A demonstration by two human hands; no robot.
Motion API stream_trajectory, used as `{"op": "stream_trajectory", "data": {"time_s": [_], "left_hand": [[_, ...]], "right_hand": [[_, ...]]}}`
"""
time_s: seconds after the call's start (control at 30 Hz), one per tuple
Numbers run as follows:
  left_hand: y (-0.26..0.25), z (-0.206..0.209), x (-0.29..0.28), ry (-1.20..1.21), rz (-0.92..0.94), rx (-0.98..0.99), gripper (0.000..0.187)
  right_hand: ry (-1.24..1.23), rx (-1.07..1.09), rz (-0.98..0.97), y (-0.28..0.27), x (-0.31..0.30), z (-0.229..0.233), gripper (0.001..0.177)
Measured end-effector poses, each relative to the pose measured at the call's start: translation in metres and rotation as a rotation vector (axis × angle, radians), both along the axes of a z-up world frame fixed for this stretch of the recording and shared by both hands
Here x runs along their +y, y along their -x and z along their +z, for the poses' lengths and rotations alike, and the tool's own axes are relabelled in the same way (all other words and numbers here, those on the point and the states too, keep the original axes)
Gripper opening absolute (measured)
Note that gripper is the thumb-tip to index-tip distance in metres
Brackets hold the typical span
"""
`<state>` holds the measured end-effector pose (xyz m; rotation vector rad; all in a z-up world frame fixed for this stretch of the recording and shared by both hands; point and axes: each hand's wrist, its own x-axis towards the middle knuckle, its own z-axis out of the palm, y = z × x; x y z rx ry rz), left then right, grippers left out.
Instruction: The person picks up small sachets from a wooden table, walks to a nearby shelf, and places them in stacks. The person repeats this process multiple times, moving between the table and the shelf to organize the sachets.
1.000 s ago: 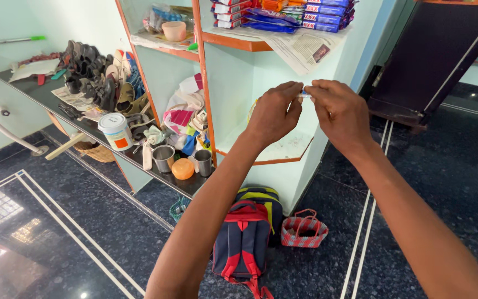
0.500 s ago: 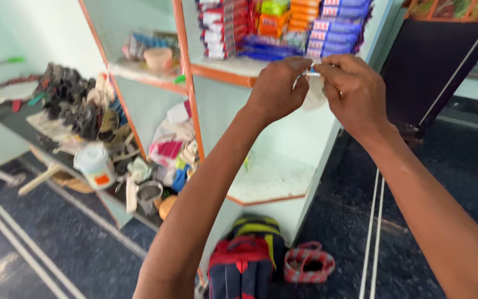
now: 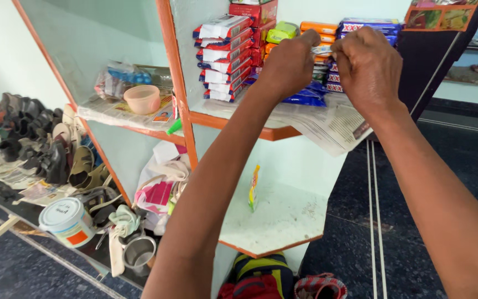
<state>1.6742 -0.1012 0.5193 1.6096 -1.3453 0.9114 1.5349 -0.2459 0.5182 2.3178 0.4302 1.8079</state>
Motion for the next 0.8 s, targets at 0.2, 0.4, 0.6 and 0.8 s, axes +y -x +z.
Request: {"op": "stream_trajectory", "data": {"time_s": [0.2, 0.4, 0.6, 0.8], "left_hand": [[-0.042, -0.001, -0.044, -0.018, 0.068, -0.077, 0.024], [-0.061, -0.002, -0.063, -0.167, 0.211, -0.103, 0.022], [-0.065, -0.003, -0.063, -0.175, 0.270, -0.181, 0.024], [-0.060, -0.011, -0.068, -0.174, 0.348, -0.255, 0.021]], "right_hand": [[-0.013, -0.017, -0.066, -0.033, -0.032, -0.003, 0.009], [0.028, -0.027, -0.215, -0.065, -0.044, -0.005, 0.014], [-0.051, 0.078, -0.347, -0.081, -0.039, 0.001, 0.008], [-0.168, 0.335, -0.541, -0.089, -0.040, 0.007, 0.014]]}}
